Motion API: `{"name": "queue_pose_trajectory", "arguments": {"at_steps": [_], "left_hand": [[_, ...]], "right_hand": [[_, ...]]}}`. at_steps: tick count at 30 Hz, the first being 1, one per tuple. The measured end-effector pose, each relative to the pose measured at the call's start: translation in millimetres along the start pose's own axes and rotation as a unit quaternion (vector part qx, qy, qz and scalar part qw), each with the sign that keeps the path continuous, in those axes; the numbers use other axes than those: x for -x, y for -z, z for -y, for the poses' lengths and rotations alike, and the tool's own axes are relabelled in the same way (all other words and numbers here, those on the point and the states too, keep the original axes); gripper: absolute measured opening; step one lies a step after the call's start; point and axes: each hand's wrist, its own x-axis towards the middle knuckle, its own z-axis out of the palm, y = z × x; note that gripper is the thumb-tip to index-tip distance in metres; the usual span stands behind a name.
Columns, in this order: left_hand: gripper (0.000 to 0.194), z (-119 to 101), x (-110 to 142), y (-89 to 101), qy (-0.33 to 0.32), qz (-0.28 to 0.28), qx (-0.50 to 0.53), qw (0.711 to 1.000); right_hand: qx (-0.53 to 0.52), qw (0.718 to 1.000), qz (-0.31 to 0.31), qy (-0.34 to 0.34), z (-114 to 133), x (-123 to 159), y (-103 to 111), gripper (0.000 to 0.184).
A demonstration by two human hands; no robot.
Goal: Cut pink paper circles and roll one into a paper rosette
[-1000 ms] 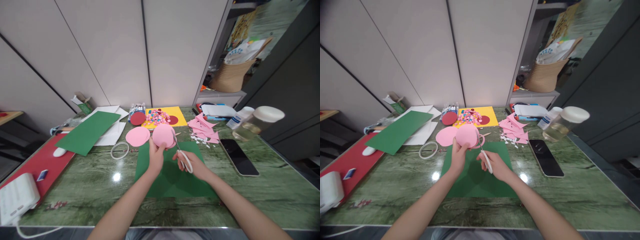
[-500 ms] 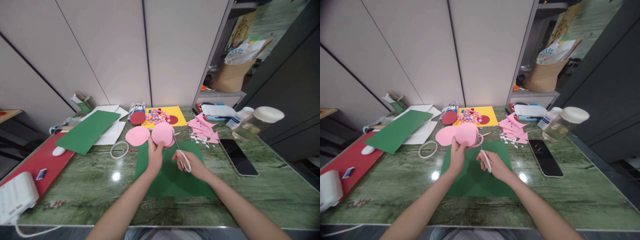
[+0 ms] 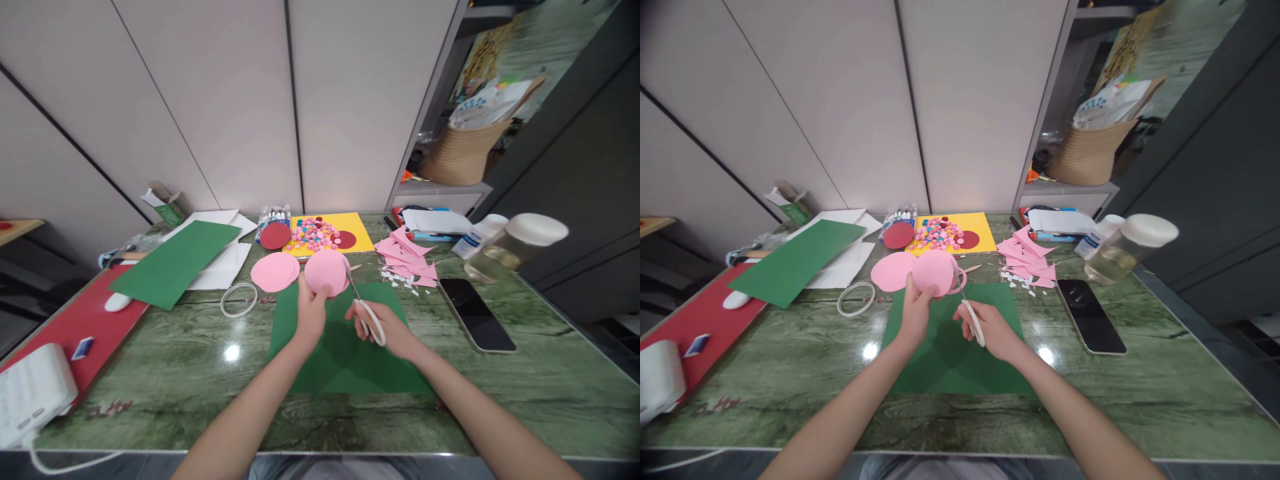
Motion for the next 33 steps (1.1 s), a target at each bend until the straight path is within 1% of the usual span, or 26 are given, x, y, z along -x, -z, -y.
{"name": "queue_pose_trajectory", "arguments": {"at_steps": [6,22,25,28,30,33], "left_hand": [[0.026,1.0,-0.3,2.2,-0.018,-0.021,-0.012,1.0],[0.012,2.4,-2.3,3.2,-0.042,-0.032,-0.01,0.999],[0.014,1.5,-2.0,2.6,-0.032,-0.022,-0.008,0.999],[0.024,0.8,-3.0,2.4,-0.027,-0.012,-0.021,0.999],[0.029,0.6,-3.9,2.6,-0.028,-0.014,-0.034,0.999],[0.03,0.7,-4.4,2.9,-0.022,-0.019,-0.037,0.999]], "right_hand": [[-0.001,1.0,0.003,0.0,-1.6,-0.5,0.4,0.042],[0.008,1.0,0.012,0.008,0.4,-0.7,0.2,0.041],[0.013,1.0,0.014,0.014,-0.1,-1.4,0.2,0.04],[0.024,0.999,0.017,0.018,-2.5,-2.5,1.0,0.039],[0.029,0.999,0.017,0.01,-3.5,-2.7,1.6,0.039],[0.027,1.0,0.013,-0.003,-2.9,-2.2,2.6,0.04]]}}
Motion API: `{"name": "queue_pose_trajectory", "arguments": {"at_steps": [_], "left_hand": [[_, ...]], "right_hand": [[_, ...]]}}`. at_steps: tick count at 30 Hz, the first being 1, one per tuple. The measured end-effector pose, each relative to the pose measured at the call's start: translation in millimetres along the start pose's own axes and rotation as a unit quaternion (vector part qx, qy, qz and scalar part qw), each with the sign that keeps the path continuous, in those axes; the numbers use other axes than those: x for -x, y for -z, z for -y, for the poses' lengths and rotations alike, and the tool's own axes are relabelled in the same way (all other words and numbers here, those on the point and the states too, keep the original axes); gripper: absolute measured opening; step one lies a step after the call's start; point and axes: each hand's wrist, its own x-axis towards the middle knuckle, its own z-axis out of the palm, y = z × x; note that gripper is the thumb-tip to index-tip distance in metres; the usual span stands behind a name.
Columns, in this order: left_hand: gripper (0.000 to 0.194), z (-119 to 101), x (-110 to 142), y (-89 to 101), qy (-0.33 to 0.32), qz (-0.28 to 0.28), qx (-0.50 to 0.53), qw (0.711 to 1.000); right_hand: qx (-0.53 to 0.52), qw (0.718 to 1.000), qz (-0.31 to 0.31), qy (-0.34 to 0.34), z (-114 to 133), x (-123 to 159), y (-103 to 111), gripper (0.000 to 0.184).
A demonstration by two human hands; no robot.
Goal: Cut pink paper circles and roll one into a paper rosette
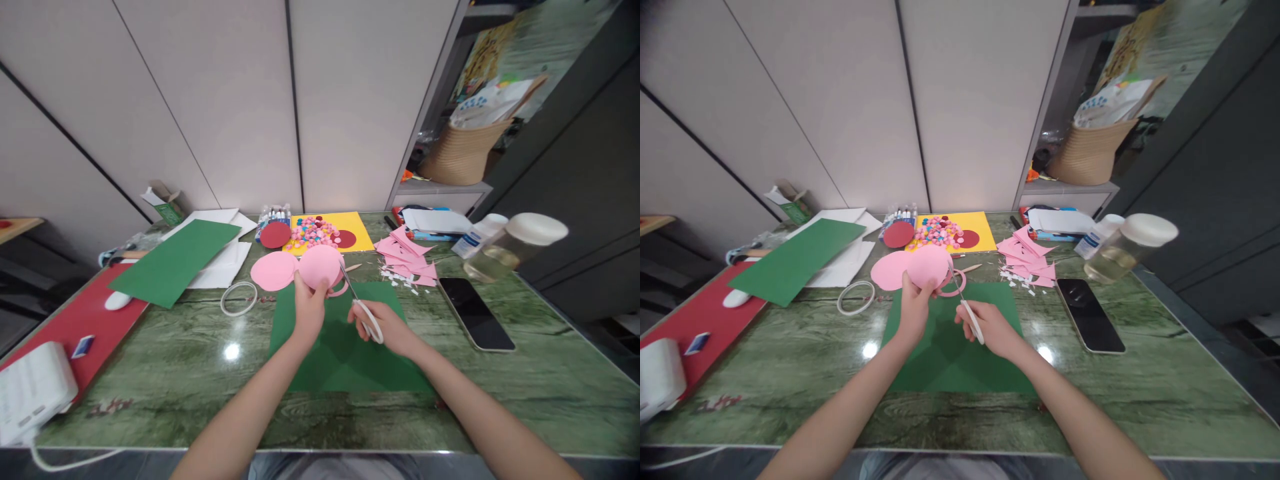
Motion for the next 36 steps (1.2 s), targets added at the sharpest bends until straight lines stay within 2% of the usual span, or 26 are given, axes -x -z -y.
{"name": "queue_pose_trajectory", "arguments": {"at_steps": [8,15,31,36], "left_hand": [[0.028,1.9,2.7,-0.1,0.001,0.015,-0.013,1.0],[0.029,3.5,2.2,0.1,-0.021,-0.007,-0.03,0.999],[0.014,-2.7,3.5,-0.4,-0.015,-0.004,0.003,1.0],[0.018,-1.5,2.4,-0.5,-0.003,0.001,0.017,1.0]], "right_hand": [[-0.018,1.0,-0.007,-0.002,0.9,0.3,1.6,0.042],[-0.017,1.0,-0.006,-0.002,1.4,1.4,0.5,0.043],[-0.014,1.0,0.006,0.013,3.1,0.9,0.3,0.041],[-0.014,1.0,0.004,0.013,1.9,0.4,-0.3,0.04]]}}
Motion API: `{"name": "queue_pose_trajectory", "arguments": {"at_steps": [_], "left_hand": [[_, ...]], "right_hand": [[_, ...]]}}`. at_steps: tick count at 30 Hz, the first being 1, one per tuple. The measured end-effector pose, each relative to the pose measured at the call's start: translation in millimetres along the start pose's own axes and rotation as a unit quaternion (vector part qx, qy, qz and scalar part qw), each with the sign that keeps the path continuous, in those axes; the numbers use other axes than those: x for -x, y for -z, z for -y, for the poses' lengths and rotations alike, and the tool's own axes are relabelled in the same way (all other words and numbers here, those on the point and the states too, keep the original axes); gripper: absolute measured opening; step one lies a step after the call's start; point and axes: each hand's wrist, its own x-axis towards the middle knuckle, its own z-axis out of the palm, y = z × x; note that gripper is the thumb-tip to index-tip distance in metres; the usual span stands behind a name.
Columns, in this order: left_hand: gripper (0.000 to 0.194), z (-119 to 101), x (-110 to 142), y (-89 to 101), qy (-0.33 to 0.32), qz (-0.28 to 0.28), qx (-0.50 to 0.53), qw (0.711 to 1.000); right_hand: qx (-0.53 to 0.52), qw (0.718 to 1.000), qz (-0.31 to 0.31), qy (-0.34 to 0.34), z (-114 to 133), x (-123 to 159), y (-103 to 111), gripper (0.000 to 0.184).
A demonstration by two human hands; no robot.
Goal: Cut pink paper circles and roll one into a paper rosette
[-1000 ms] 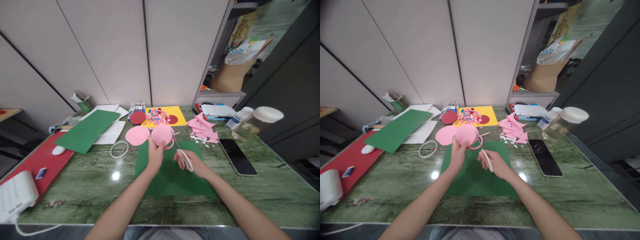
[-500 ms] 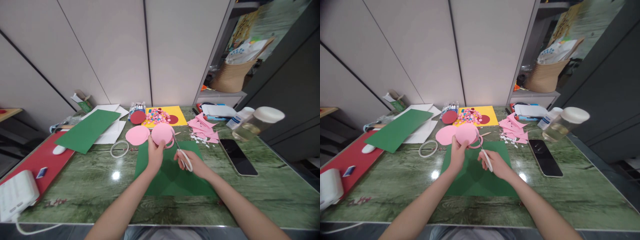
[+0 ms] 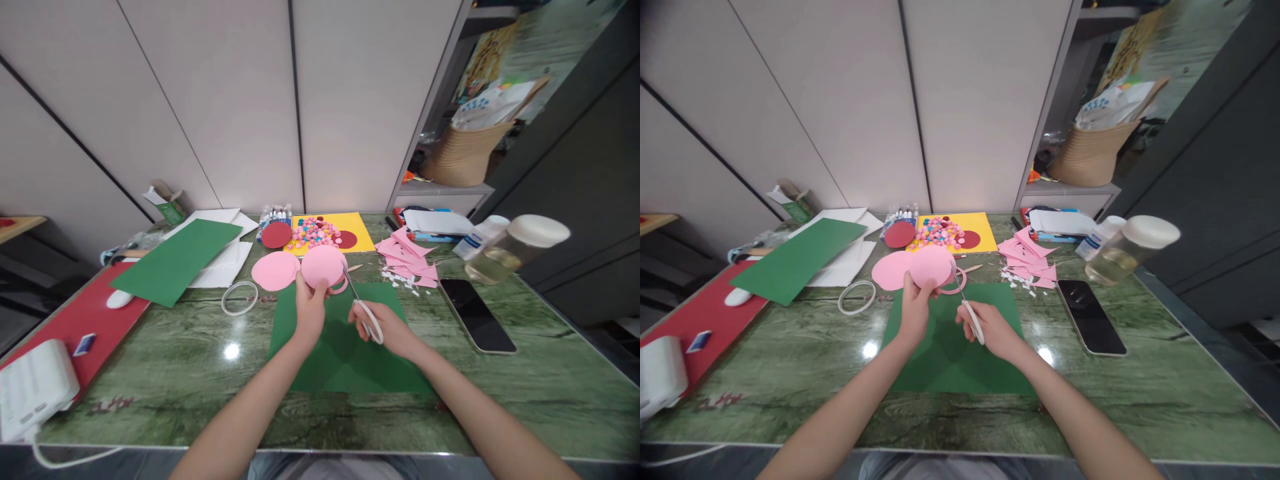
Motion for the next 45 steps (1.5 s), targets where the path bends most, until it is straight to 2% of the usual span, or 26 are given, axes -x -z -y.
{"name": "queue_pose_trajectory", "arguments": {"at_steps": [13,37,45], "left_hand": [[0.024,-3.8,1.2,-1.6,0.034,0.005,0.045,0.998],[0.014,0.9,-3.9,2.7,-0.014,-0.016,0.023,1.0],[0.024,-0.4,-3.4,2.2,-0.005,-0.007,0.013,1.0]], "right_hand": [[0.009,1.0,-0.01,-0.023,-0.8,0.6,0.6,0.043],[0.014,1.0,0.0,-0.003,1.5,1.4,0.4,0.039],[0.028,0.999,-0.007,-0.02,0.4,1.5,-1.8,0.039]]}}
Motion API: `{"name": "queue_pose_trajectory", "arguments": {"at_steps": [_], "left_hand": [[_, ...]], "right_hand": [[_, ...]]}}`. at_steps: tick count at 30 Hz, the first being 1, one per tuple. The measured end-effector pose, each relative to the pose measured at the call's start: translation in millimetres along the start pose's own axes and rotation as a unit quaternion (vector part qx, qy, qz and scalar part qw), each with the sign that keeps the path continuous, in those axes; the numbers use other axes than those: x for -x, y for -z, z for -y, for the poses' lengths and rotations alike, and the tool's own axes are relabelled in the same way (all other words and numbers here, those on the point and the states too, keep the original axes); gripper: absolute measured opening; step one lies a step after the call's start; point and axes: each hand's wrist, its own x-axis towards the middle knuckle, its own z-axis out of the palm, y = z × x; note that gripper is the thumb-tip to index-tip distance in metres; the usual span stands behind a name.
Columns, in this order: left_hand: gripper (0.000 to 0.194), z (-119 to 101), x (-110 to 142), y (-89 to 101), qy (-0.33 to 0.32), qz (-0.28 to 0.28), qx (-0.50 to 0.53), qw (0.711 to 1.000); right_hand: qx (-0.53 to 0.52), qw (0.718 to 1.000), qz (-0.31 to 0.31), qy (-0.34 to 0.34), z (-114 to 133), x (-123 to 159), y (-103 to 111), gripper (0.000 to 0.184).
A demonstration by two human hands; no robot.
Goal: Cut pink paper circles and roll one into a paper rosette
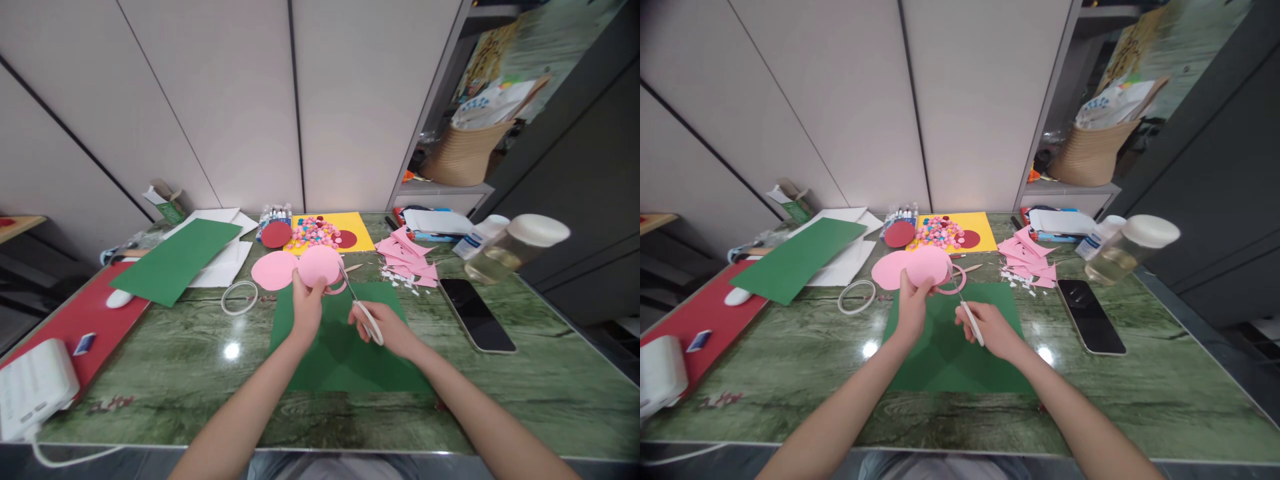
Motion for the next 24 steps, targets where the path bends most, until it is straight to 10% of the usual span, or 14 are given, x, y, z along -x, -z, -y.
{"name": "queue_pose_trajectory", "arguments": {"at_steps": [24], "left_hand": [[0.02,1.4,0.2,0.4,-0.007,-0.011,-0.007,1.0]], "right_hand": [[-0.026,1.0,0.003,0.007,0.6,0.3,0.5,0.039]]}}
